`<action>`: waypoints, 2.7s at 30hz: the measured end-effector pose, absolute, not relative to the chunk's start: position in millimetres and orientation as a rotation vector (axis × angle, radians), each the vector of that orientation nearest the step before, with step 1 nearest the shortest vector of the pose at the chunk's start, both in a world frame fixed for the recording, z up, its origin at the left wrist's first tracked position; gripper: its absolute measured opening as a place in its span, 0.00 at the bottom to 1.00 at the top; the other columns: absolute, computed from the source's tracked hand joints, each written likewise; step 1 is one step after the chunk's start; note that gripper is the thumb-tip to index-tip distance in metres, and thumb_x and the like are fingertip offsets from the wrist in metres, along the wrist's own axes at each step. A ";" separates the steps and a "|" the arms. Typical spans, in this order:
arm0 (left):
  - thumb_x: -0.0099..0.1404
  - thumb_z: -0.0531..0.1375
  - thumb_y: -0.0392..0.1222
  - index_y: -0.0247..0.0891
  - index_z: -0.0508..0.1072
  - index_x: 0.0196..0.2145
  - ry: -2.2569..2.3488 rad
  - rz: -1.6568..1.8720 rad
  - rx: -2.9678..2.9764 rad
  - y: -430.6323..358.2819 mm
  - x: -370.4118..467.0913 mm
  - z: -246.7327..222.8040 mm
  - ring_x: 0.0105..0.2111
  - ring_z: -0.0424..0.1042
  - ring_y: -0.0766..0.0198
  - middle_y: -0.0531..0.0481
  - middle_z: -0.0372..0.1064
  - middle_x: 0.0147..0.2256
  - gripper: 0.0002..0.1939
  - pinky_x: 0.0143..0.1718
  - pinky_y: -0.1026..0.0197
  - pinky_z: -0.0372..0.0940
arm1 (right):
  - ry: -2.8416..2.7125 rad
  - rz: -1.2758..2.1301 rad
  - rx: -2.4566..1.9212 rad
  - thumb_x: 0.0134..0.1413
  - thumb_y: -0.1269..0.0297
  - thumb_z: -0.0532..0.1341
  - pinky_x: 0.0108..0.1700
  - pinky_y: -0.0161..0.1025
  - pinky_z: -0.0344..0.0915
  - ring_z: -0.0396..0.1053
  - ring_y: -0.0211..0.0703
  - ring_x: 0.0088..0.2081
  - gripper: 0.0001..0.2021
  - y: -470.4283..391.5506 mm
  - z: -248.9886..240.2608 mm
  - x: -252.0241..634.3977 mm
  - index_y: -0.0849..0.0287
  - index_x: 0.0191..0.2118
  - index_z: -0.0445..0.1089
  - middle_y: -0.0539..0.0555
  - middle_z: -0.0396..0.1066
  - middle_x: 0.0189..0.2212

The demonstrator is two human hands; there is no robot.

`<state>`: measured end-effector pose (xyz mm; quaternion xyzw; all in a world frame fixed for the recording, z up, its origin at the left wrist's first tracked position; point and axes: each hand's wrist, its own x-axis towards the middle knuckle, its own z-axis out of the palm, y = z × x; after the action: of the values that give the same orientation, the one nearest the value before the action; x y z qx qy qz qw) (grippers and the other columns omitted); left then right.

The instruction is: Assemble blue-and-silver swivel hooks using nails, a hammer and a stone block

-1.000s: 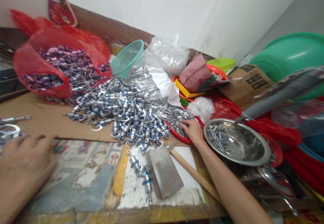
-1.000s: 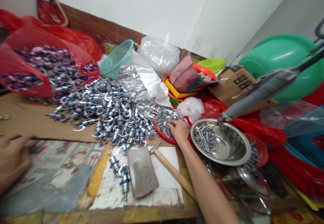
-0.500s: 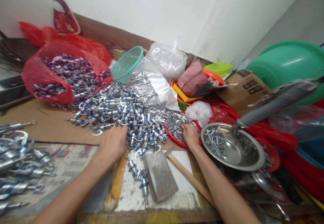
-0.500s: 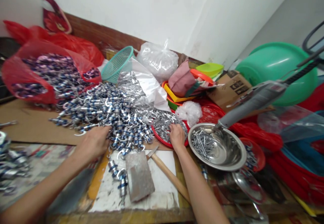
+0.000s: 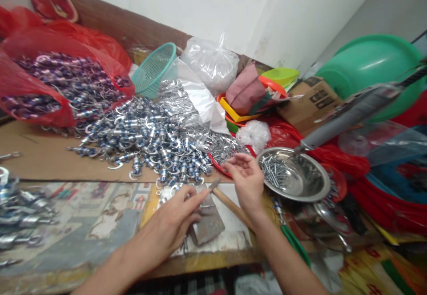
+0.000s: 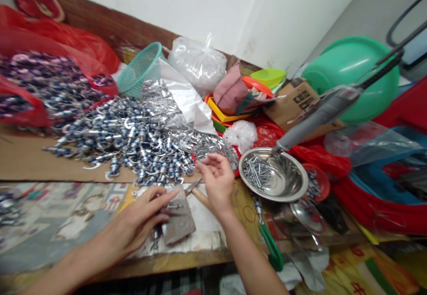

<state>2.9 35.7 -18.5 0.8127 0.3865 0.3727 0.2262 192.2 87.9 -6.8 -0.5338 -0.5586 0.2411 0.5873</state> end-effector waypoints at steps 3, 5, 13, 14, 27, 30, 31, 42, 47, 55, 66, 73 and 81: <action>0.57 0.57 0.34 0.41 0.59 0.55 1.185 0.961 1.947 31.9 10.7 -24.4 0.33 0.74 0.61 0.50 0.75 0.34 0.27 0.35 0.62 0.68 | -1.522 0.659 -1.086 0.47 0.74 0.61 0.34 0.34 0.71 0.73 0.37 0.31 0.12 33.3 -2.5 166.9 0.57 0.39 0.64 0.50 0.72 0.29; 0.54 0.61 0.37 0.40 0.63 0.49 1.268 0.952 1.743 31.3 8.3 -29.5 0.31 0.75 0.59 0.51 0.76 0.32 0.24 0.34 0.61 0.69 | -1.715 0.541 -1.076 0.49 0.77 0.59 0.35 0.34 0.71 0.73 0.38 0.31 0.11 12.5 -7.6 161.1 0.56 0.39 0.65 0.50 0.73 0.29; 0.50 0.64 0.40 0.40 0.77 0.29 1.307 1.158 1.623 19.8 1.4 -27.3 0.33 0.75 0.59 0.48 0.77 0.32 0.06 0.33 0.62 0.71 | -1.729 0.539 -1.158 0.49 0.77 0.57 0.33 0.32 0.70 0.72 0.37 0.30 0.11 12.1 -15.9 167.6 0.56 0.38 0.63 0.49 0.72 0.28; 0.49 0.65 0.40 0.40 0.78 0.30 1.332 1.199 1.633 18.4 2.2 -26.6 0.32 0.75 0.59 0.48 0.78 0.31 0.07 0.33 0.61 0.71 | -1.709 0.572 -1.160 0.49 0.77 0.57 0.33 0.32 0.70 0.72 0.37 0.30 0.12 13.0 -13.4 166.2 0.56 0.39 0.63 0.49 0.72 0.28; 0.45 0.66 0.44 0.39 0.80 0.34 1.418 1.205 1.563 17.9 7.6 -14.4 0.18 0.73 0.62 0.49 0.79 0.26 0.15 0.18 0.65 0.69 | -1.799 0.669 -1.025 0.50 0.78 0.56 0.33 0.30 0.69 0.72 0.35 0.30 0.10 12.5 -0.2 157.9 0.56 0.36 0.64 0.49 0.70 0.29; 0.46 0.65 0.41 0.45 0.80 0.22 1.330 1.270 1.639 18.5 7.0 -10.7 0.29 0.77 0.58 0.48 0.79 0.32 0.04 0.27 0.63 0.72 | -1.810 0.692 -1.005 0.51 0.78 0.56 0.34 0.30 0.70 0.72 0.35 0.31 0.10 9.9 0.9 161.5 0.57 0.37 0.64 0.49 0.71 0.29; 0.46 0.64 0.39 0.46 0.80 0.19 1.316 1.263 1.642 18.8 6.6 -9.7 0.30 0.77 0.58 0.49 0.79 0.31 0.03 0.30 0.63 0.72 | -1.810 0.714 -0.999 0.51 0.78 0.56 0.35 0.31 0.70 0.73 0.35 0.32 0.10 8.7 0.9 163.1 0.56 0.38 0.64 0.50 0.71 0.30; 0.53 0.60 0.41 0.43 0.79 0.24 1.288 1.114 1.497 17.3 3.8 -9.4 0.25 0.76 0.60 0.51 0.79 0.26 0.07 0.28 0.63 0.72 | -2.240 0.060 -0.736 0.55 0.76 0.55 0.39 0.41 0.72 0.72 0.45 0.42 0.17 2.3 -6.6 188.2 0.56 0.49 0.67 0.58 0.74 0.38; 0.56 0.58 0.34 0.39 0.77 0.27 1.237 1.346 2.003 9.4 0.5 -10.4 0.34 0.76 0.61 0.46 0.78 0.34 0.07 0.39 0.65 0.69 | -2.129 0.197 -0.810 0.52 0.77 0.58 0.35 0.38 0.73 0.74 0.44 0.37 0.16 3.8 -5.6 183.1 0.56 0.46 0.70 0.58 0.75 0.38; 0.55 0.60 0.35 0.44 0.78 0.26 1.119 1.170 1.883 8.8 -5.2 0.6 0.29 0.77 0.65 0.54 0.79 0.28 0.07 0.34 0.71 0.70 | -1.725 0.778 -1.011 0.40 0.74 0.68 0.30 0.35 0.72 0.74 0.42 0.27 0.07 -4.2 3.6 170.0 0.59 0.30 0.78 0.56 0.76 0.27; 0.52 0.65 0.43 0.43 0.69 0.50 1.150 0.969 1.031 -6.0 3.9 -28.2 0.42 0.74 0.58 0.50 0.77 0.40 0.26 0.44 0.61 0.70 | -1.211 1.574 -1.385 0.34 0.58 0.69 0.20 0.32 0.65 0.67 0.36 0.17 0.12 1.8 -2.7 177.0 0.62 0.24 0.76 0.51 0.71 0.18; 0.51 0.64 0.45 0.34 0.58 0.56 1.113 0.812 0.979 14.3 -4.6 -18.5 0.36 0.73 0.57 0.49 0.73 0.33 0.37 0.40 0.59 0.68 | -2.064 0.142 -1.936 0.59 0.72 0.51 0.48 0.38 0.63 0.68 0.43 0.47 0.15 104.4 2.1 228.2 0.59 0.45 0.72 0.58 0.72 0.45; 0.50 0.64 0.39 0.38 0.51 0.57 0.940 0.649 0.929 24.9 -7.0 -12.7 0.27 0.69 0.64 0.56 0.66 0.27 0.39 0.29 0.61 0.64 | -2.254 0.050 -2.123 0.54 0.68 0.59 0.47 0.48 0.64 0.69 0.47 0.44 0.07 166.5 -18.9 239.0 0.65 0.39 0.71 0.58 0.71 0.41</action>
<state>-7.0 24.9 -12.7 0.4235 0.4285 0.2961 0.7412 239.0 166.5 -18.9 -0.6854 -0.7276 0.0161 0.0225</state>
